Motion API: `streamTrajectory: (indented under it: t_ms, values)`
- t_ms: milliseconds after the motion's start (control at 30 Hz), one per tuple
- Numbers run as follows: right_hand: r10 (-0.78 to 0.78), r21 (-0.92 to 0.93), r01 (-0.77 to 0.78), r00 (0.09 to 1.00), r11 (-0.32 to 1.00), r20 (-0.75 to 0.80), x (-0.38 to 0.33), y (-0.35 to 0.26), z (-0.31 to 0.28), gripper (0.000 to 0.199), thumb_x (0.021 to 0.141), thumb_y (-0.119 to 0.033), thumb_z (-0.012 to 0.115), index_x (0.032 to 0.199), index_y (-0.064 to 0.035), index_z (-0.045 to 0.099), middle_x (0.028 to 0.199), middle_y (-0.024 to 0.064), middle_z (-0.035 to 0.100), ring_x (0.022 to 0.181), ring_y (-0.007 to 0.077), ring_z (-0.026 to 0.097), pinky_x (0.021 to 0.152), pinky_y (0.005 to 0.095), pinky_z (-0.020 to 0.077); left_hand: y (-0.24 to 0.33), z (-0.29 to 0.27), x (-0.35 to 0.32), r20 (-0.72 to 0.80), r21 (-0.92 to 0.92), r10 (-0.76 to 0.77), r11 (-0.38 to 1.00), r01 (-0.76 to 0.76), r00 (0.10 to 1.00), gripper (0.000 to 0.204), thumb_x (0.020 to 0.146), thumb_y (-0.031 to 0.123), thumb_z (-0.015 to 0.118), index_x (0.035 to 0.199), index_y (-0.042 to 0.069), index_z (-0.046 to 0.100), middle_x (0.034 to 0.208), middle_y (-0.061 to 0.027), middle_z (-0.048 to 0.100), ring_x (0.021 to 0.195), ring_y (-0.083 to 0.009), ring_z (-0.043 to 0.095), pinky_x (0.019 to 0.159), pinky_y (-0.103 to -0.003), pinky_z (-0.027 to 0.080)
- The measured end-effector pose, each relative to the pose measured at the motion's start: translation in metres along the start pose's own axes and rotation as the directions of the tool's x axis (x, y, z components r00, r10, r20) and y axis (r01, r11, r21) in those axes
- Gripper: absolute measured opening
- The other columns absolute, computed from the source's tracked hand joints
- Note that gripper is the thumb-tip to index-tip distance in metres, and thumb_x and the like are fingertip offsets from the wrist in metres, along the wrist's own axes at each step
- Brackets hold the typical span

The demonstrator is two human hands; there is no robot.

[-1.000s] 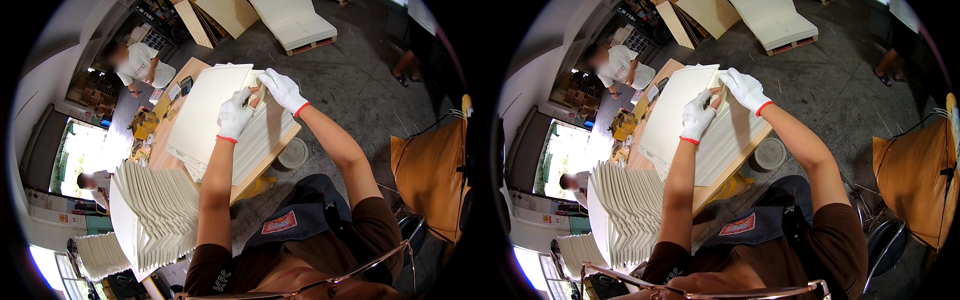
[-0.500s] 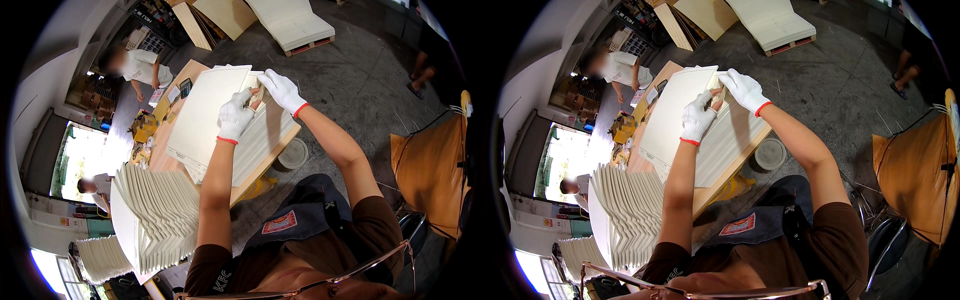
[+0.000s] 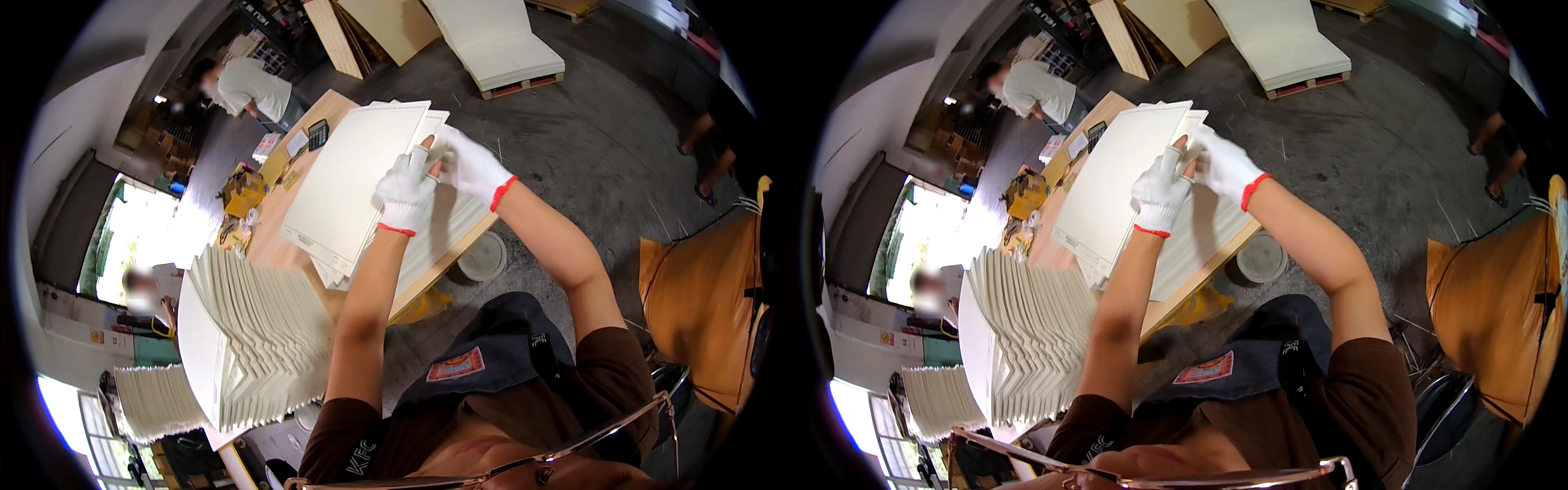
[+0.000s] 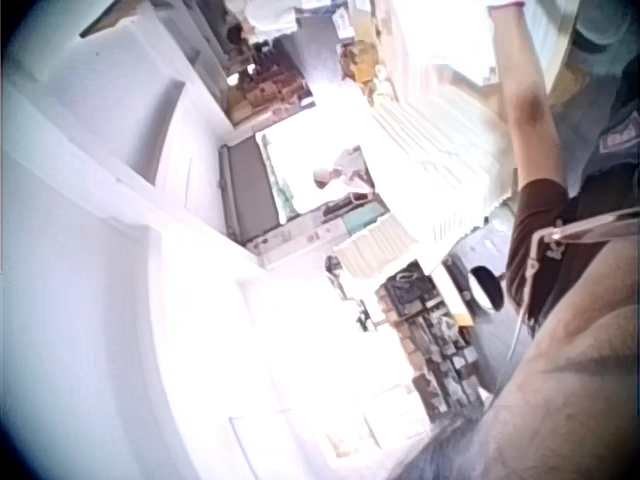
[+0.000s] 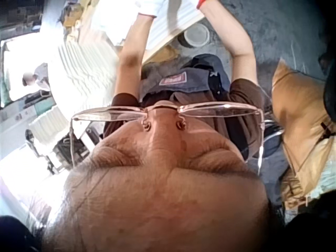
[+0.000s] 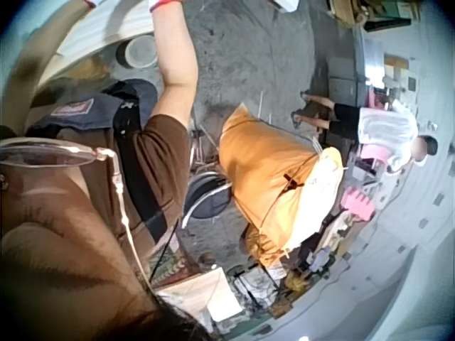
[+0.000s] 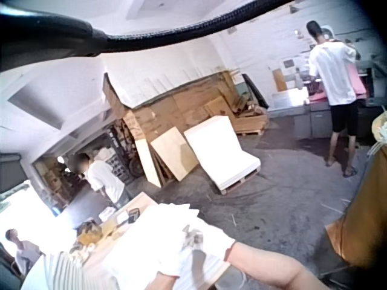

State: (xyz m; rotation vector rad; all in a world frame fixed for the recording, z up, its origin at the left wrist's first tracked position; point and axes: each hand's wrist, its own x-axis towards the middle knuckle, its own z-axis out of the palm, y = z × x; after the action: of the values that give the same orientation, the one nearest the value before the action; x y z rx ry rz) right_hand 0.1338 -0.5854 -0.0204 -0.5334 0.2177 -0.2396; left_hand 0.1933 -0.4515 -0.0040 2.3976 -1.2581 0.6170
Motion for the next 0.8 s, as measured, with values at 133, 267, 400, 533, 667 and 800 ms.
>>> streamTrajectory:
  t_ms: [133,267,400,533,667,800]
  values:
    - [0.075,-0.374,-0.088,0.996,0.923,-0.049,0.014,0.024,0.004,0.035,0.090,-0.027,0.066,0.117,-0.0051,0.062,0.114,0.0102,0.062,0.095,0.0234,0.063,0.082,0.0334,0.0523,-0.003,0.007,-0.056,-0.327,-0.391,-0.111,0.920,-0.028,0.938,0.032,0.087,0.007,0.069,0.119,0.004,0.064,0.105,-0.0110,0.071,0.086,-0.0197,0.069,0.076,-0.032,0.055]
    - [0.162,-0.334,-0.158,0.987,0.929,-0.014,0.002,0.020,0.003,0.035,0.093,-0.018,0.061,0.122,0.0010,0.057,0.119,0.0145,0.062,0.101,0.0288,0.065,0.084,0.0385,0.0573,0.009,-0.007,-0.142,0.183,-0.858,-0.512,0.334,0.391,0.839,0.023,0.095,0.015,0.061,0.115,0.004,0.062,0.123,-0.0170,0.064,0.116,-0.0260,0.061,0.095,-0.043,0.049]
    - [0.135,-0.251,-0.109,0.987,0.962,0.090,-0.025,0.001,-0.001,0.035,0.094,-0.009,0.060,0.124,0.0064,0.052,0.119,0.0189,0.061,0.105,0.0320,0.065,0.089,0.0445,0.0591,-0.020,-0.010,-0.197,0.590,-0.732,-0.502,-0.663,0.157,0.632,0.046,0.103,0.037,0.045,0.138,0.006,0.046,0.147,-0.0193,0.045,0.131,-0.0308,0.050,0.113,-0.048,0.037]
    - [0.173,-0.417,-0.129,0.982,0.900,0.071,-0.064,-0.040,-0.028,0.039,0.093,-0.011,0.061,0.126,0.0075,0.052,0.122,0.0179,0.060,0.109,0.0280,0.064,0.089,0.0446,0.0584,-0.009,-0.075,-0.207,0.546,-0.550,-0.516,-0.815,-0.182,0.660,0.060,0.101,0.044,0.046,0.145,0.004,0.039,0.146,-0.0205,0.046,0.129,-0.0322,0.052,0.107,-0.049,0.045]
    - [0.201,-0.583,-0.134,0.978,0.801,0.051,-0.094,-0.078,-0.043,0.046,0.090,-0.016,0.062,0.128,0.0071,0.052,0.115,0.0160,0.066,0.098,0.0260,0.069,0.075,0.0404,0.0612,-0.017,-0.074,-0.221,0.646,-0.763,-0.544,-0.493,0.419,0.536,0.054,0.091,0.020,0.064,0.136,-0.003,0.046,0.135,-0.0145,0.055,0.115,-0.0275,0.060,0.097,-0.040,0.050]
    - [0.216,-0.631,-0.134,0.975,0.764,0.055,-0.087,-0.081,-0.033,0.047,0.089,-0.011,0.059,0.133,0.0049,0.050,0.119,0.0150,0.065,0.101,0.0250,0.068,0.075,0.0383,0.0588,0.030,-0.123,-0.224,0.524,-0.849,-0.717,-0.395,0.352,0.459,0.058,0.084,0.008,0.072,0.133,-0.006,0.045,0.126,-0.0136,0.058,0.119,-0.0216,0.054,0.099,-0.032,0.045]
